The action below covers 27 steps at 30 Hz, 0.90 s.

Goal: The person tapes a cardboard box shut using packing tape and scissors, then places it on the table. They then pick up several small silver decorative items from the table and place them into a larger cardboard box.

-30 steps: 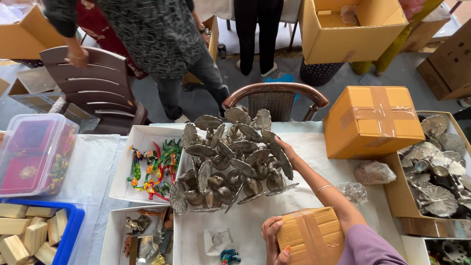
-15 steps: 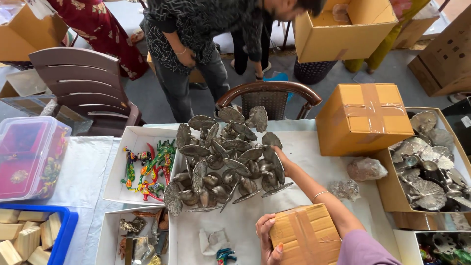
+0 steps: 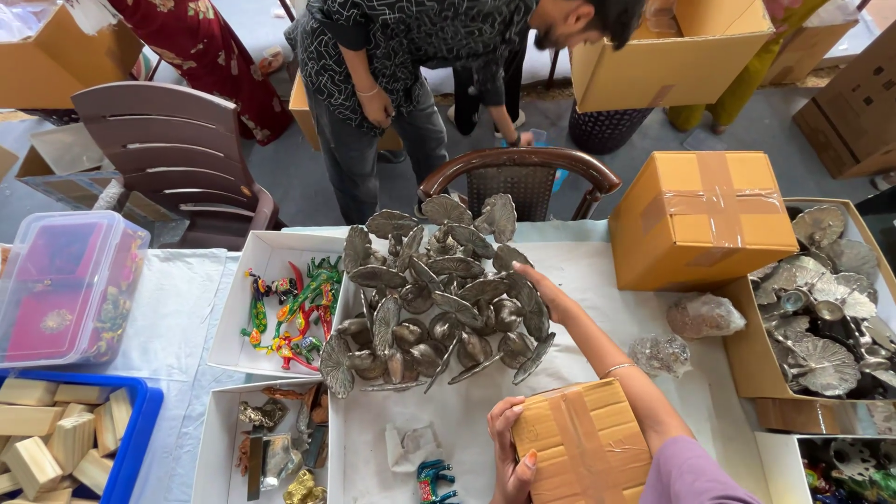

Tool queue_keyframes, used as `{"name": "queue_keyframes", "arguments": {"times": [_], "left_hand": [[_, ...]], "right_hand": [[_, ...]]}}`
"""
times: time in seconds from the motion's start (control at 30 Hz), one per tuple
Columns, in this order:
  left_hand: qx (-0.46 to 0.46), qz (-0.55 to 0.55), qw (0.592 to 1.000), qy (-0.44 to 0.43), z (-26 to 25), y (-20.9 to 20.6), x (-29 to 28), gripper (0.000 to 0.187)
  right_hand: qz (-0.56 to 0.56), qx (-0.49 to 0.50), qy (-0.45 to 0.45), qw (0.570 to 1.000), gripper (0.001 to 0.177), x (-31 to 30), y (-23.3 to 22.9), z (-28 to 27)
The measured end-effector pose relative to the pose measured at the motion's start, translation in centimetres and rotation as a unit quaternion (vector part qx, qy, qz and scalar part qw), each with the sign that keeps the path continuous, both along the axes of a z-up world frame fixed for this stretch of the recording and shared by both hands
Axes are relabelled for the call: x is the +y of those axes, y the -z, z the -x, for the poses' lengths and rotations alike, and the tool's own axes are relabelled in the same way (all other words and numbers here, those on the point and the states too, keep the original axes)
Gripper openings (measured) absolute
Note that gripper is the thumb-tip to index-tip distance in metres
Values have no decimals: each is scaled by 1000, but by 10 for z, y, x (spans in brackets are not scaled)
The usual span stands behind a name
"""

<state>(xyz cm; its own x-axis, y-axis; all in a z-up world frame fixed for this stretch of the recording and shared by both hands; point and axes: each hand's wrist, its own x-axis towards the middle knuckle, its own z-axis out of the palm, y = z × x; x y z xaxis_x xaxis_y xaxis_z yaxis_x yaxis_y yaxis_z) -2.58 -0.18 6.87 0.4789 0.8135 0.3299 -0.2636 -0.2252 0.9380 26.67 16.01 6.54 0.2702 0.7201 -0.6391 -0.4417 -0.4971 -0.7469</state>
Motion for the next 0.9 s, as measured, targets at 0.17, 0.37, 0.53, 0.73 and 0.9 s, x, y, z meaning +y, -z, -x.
{"name": "queue_keyframes", "arguments": {"times": [0.17, 0.37, 0.53, 0.73, 0.9], "left_hand": [[6, 11, 1000, 11, 1, -11, 2, 67], [23, 5, 1000, 6, 2, -19, 2, 67], [34, 12, 999, 4, 3, -25, 2, 67], [-64, 183, 976, 96, 4, -42, -2, 89], [15, 146, 987, 64, 7, -3, -17, 100]], "right_hand": [[-23, 56, 9, 998, 83, -7, 17, -19], [62, 44, 28, 997, 88, -13, 17, -26], [43, 17, 7, 999, 91, -16, -15, -20], [13, -165, 55, 985, 86, -71, -36, -23], [-136, -115, 19, 984, 73, -220, -73, 20]]}}
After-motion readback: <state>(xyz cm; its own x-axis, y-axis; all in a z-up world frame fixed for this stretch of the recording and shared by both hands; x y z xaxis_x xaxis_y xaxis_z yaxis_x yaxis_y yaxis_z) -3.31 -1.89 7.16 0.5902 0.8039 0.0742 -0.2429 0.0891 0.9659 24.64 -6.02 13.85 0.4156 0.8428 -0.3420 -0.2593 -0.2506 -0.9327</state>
